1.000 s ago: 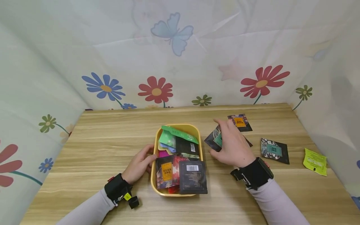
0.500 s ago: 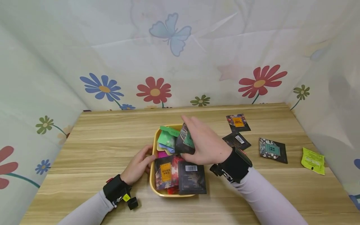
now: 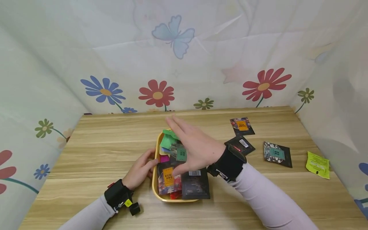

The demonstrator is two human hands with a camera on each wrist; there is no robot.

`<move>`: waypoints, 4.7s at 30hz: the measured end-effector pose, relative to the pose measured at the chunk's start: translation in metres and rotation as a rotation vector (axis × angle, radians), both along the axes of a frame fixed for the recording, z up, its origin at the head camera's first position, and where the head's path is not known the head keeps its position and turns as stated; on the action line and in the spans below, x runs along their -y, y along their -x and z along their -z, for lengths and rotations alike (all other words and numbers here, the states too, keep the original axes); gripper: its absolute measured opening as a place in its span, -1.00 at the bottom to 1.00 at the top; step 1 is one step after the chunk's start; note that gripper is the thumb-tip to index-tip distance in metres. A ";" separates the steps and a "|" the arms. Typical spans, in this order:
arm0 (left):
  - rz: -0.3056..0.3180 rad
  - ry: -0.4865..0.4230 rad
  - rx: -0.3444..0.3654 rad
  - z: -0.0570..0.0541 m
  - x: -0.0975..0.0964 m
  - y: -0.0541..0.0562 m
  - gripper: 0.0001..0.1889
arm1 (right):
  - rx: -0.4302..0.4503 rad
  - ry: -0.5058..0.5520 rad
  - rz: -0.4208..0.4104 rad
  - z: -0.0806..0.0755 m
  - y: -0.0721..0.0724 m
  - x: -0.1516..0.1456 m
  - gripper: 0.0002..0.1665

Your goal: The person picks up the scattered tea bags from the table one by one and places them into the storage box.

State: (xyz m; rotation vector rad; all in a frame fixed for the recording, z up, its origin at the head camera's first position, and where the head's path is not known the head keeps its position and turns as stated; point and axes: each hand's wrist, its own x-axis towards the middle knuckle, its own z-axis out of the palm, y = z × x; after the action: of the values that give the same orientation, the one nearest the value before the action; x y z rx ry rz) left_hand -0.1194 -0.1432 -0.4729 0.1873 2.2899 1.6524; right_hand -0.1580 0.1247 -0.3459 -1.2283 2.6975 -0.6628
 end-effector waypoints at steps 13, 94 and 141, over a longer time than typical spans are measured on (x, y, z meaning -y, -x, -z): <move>-0.012 -0.003 -0.004 -0.002 0.001 -0.002 -0.51 | 0.030 -0.066 0.427 0.033 0.028 -0.092 0.36; -0.012 -0.013 0.003 0.002 0.000 0.001 -0.53 | 0.071 -0.119 0.825 0.070 0.080 -0.140 0.07; -0.018 -0.002 0.005 -0.002 -0.001 -0.001 -0.55 | 0.026 -0.177 0.275 0.013 -0.007 -0.090 0.60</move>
State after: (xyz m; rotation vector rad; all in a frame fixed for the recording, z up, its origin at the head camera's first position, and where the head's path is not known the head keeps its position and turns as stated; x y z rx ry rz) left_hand -0.1188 -0.1422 -0.4714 0.1635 2.2921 1.6623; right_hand -0.1513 0.2151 -0.3587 -0.8120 2.8567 -0.4499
